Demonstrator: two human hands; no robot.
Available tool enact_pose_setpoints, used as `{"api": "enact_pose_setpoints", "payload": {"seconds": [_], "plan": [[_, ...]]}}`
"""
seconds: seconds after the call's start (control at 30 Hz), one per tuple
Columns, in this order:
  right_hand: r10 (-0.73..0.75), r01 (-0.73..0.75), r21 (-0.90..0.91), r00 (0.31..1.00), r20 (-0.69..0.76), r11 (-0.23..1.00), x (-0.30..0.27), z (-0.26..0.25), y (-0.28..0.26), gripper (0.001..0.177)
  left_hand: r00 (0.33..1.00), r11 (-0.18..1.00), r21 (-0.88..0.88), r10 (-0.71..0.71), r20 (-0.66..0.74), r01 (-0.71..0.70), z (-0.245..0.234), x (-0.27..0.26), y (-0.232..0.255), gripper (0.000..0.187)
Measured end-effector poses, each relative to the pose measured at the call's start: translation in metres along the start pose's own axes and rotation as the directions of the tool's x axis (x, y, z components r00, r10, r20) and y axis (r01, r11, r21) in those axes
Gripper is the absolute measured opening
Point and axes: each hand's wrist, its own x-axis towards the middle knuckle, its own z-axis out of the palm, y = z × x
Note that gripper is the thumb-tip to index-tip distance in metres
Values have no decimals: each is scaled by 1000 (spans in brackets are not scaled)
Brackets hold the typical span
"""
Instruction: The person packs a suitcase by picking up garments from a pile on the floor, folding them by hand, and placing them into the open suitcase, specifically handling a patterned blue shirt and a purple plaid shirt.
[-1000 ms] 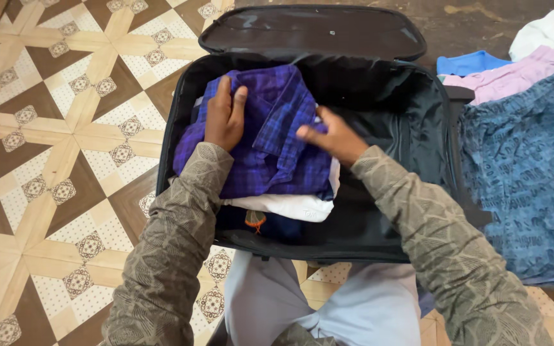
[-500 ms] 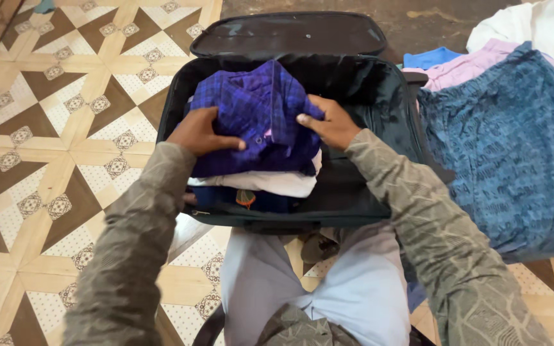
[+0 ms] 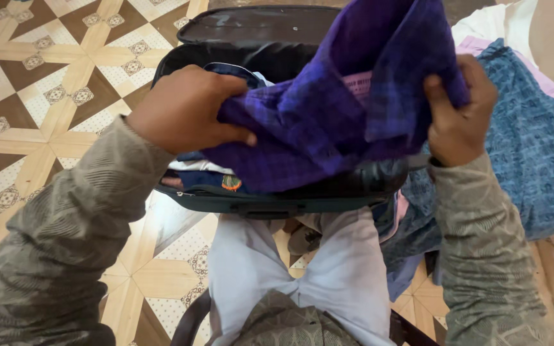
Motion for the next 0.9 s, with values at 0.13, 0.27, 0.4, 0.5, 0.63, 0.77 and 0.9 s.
{"api": "enact_pose_setpoints", "payload": {"seconds": [0.13, 0.27, 0.4, 0.5, 0.63, 0.77, 0.9], "plan": [[94, -91, 89, 995, -31, 992, -21, 0, 10, 17, 980, 981, 190, 85, -179, -50, 31, 6, -23, 20], [278, -202, 744, 960, 23, 637, -33, 4, 20, 34, 949, 903, -351, -298, -100, 246, 50, 3, -49, 23], [197, -149, 426, 978, -71, 893, -48, -4, 27, 41, 992, 705, -708, -113, -53, 42, 60, -14, -35, 17], [138, -144, 285, 990, 43, 948, -57, -24, 34, 40, 1000, 831, -557, 7, 3, -4, 43, -29, -22, 36], [148, -345, 575, 921, 362, 742, -52, -40, 28, 41, 1000, 1000, 25, 6, 19, -6, 22, -40, -24, 37], [270, -280, -43, 859, 435, 959, -33, -54, 2, 58, 976, 974, 156, -136, -169, 163, -6, -54, -46, 25], [269, -107, -388, 879, 393, 915, -22, -54, -6, 30, 948, 910, 307, -209, -241, 278, -23, -68, -43, 12]]}}
